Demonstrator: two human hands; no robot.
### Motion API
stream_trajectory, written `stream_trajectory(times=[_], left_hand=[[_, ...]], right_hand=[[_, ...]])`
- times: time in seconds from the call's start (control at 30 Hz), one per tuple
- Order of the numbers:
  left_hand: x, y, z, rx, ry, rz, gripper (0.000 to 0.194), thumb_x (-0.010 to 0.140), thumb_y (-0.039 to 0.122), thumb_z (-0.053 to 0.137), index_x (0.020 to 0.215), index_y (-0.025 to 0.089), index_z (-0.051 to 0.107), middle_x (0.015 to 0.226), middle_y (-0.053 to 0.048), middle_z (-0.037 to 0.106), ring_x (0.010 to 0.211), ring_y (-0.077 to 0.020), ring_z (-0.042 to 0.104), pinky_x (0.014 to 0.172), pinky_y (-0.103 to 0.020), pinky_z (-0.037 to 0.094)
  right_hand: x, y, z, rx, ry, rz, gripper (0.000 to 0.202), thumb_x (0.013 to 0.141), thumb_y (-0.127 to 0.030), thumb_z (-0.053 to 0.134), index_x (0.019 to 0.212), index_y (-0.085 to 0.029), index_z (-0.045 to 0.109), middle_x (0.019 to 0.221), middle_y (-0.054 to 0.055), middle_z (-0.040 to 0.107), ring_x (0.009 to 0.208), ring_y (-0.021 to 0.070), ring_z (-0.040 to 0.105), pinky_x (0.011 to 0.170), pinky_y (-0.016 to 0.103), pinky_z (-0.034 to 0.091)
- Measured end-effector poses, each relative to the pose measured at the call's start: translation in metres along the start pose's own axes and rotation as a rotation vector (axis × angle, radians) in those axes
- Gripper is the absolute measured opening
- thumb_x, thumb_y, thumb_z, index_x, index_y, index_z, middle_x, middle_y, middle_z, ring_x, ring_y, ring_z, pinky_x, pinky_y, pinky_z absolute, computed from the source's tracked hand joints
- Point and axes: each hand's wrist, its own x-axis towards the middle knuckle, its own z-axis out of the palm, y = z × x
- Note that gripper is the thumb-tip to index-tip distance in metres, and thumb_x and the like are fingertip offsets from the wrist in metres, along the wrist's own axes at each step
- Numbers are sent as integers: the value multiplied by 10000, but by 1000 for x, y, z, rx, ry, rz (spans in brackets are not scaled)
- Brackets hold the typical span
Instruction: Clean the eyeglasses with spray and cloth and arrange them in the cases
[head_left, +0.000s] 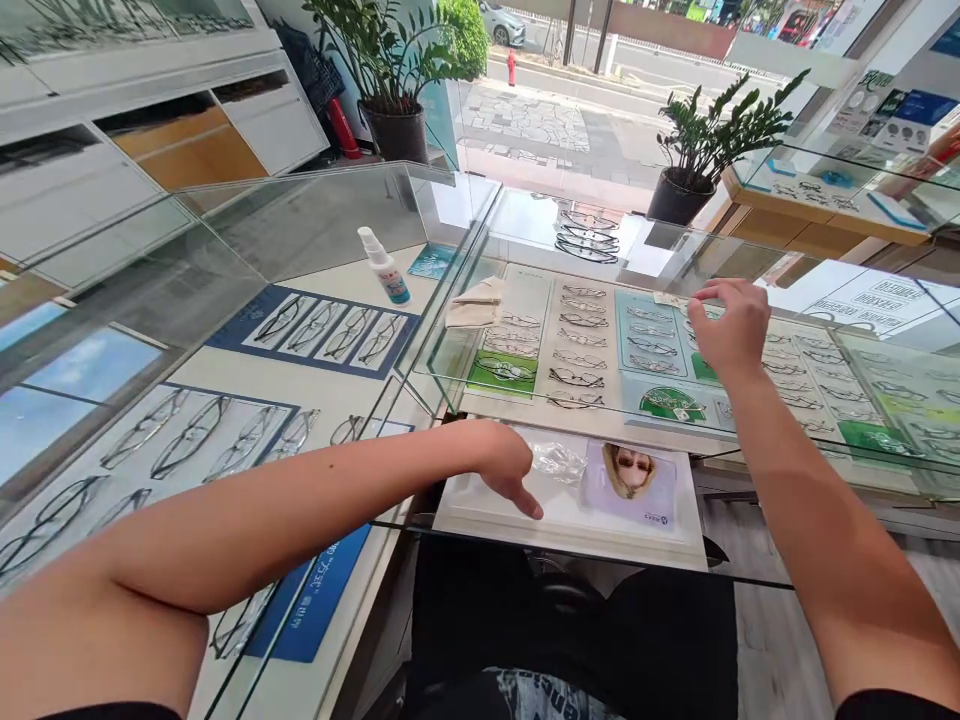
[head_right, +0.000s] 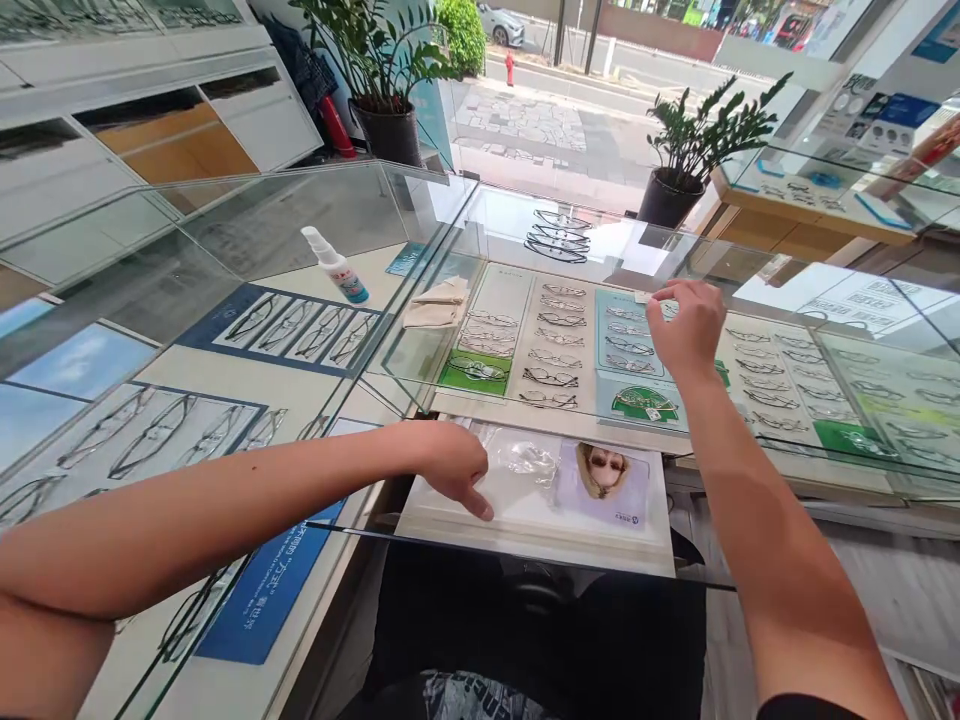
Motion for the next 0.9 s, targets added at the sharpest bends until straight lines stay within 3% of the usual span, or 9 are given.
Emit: stream_trajectory(times=[0.1,0.23,0.4,0.67,0.8,0.9], left_hand=[[4,0,6,-2,-101,58,749,911,891,687,1052,188,903,1009,-186,845,940,-384,777,811,-424,553],[4,1,7,11,-103,71,803,888,910,703,1150,176,898,1086,-200,847,1024,-409,789,850,-438,587],[-9,7,-3,43,23,135,702,995,803,654,1112,152,891,975,-179,841,956,-368,800,827,-423,593],[6,4,5,-6,160,184,644,944,786,732,973,161,883,837,-167,812,821,-368,790,745,-444,596],[10,2,7,-78,227,178,577,866,765,815,872,190,868,785,-150,798,762,-351,776,709,-423,583],[8,2,5,-32,210,177,591,902,774,777,877,190,862,792,-141,799,777,-332,773,707,-399,570]], right_hand=[[41,-40,23,54,-66,-106,241,1021,-360,596,1061,-221,788,1320,170,781,1339,418,631,1204,680,468],[98,-78,68,43,-240,-238,275,1037,-394,625,1123,-226,824,1416,163,777,1437,435,576,1262,680,415],[141,-98,111,-79,-415,-280,203,948,-343,726,1055,-225,853,1466,124,771,1482,450,528,1278,698,380],[165,-118,143,-258,-508,-220,100,911,-215,729,876,-166,809,1067,183,791,1320,414,571,1199,623,394],[165,-120,142,-249,-528,-180,123,915,-232,730,819,-170,777,1003,174,771,1238,394,578,1156,599,415],[160,-119,134,-247,-534,-168,131,923,-226,717,844,-153,792,1019,182,773,1246,394,592,1158,593,430]])
